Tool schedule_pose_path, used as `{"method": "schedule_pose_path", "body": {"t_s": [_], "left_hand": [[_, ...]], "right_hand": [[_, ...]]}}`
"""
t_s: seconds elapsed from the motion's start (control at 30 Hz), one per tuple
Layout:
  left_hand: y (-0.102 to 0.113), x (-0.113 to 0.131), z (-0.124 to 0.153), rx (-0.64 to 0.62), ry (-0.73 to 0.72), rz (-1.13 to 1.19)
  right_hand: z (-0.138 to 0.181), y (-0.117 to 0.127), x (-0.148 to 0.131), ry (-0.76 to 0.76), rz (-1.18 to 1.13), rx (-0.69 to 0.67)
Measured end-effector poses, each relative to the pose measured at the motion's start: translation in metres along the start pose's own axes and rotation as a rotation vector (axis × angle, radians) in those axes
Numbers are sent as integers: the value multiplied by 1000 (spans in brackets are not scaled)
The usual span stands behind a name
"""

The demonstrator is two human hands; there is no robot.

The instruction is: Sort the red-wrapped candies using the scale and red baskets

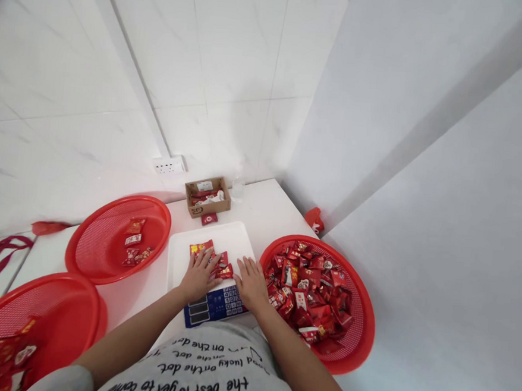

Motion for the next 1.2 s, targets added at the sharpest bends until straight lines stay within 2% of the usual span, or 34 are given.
{"method": "schedule_pose_path", "body": {"t_s": [0.2,0.63,0.73,0.83,0.9,0.97,1.07,1.2], "left_hand": [[-8,-7,3,30,-47,-26],[-2,-10,14,8,-76,-33],[5,-6,10,46,6,-36],[8,1,0,68,187,-21],[5,4,-6,45,325,1],[0,7,-10,27,388,3],[-7,8,-12,58,323,-30],[-7,0,-13,68,96,-42]], "right_hand": [[1,1,-2,20,9,-13],[2,4,-7,70,32,-31],[2,4,-6,56,25,-32],[1,3,-5,44,12,-30],[1,3,-5,41,6,-19],[1,3,-4,42,1,-4],[2,3,-4,40,-12,0],[3,3,-3,29,-33,-15]]}}
Point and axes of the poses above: each hand's wrist, its own z-axis away from the middle knuckle, its own y-axis out of the back of the hand, x = y × z, the point moved 5 cm from there along -z, towards the middle knuckle, and after that the axes turned 5 degrees about x, right-handed, at the moved point
